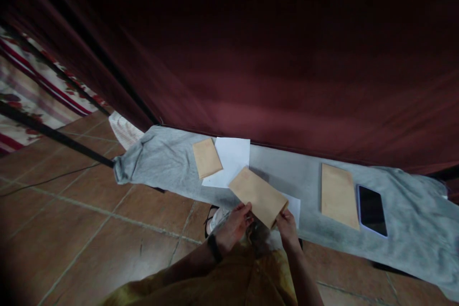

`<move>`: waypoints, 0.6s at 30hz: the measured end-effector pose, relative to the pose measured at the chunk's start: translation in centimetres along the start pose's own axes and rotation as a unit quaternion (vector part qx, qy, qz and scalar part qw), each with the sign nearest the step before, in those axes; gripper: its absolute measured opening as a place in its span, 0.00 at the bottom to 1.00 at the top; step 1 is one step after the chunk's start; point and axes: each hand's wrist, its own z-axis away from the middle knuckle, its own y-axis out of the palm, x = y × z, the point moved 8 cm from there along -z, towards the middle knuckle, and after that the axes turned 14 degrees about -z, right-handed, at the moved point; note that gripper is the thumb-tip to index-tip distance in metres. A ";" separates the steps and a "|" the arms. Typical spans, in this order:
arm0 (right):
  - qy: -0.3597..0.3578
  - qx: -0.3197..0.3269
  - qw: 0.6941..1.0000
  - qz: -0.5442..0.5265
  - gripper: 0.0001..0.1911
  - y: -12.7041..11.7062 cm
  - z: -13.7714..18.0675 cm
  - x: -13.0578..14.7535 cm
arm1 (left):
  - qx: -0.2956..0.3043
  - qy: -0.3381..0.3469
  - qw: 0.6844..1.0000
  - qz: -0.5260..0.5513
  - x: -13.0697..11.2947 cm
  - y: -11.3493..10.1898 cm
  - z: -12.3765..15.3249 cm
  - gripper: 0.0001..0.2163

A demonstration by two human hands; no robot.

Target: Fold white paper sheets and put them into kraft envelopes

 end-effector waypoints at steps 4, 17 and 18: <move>-0.072 -0.025 0.997 0.031 0.24 -0.2 0.1 2.5 | 0.023 0.007 0.998 -0.055 -0.6 0.4 1.2 0.18; 0.056 0.143 0.988 -0.030 0.22 4.4 2.1 6.7 | 0.102 0.477 0.406 -0.773 -9.1 6.5 5.1 0.53; 0.055 0.149 0.987 -0.038 0.22 4.5 2.2 7.0 | 0.106 0.482 0.380 -0.782 -8.9 6.7 4.8 0.55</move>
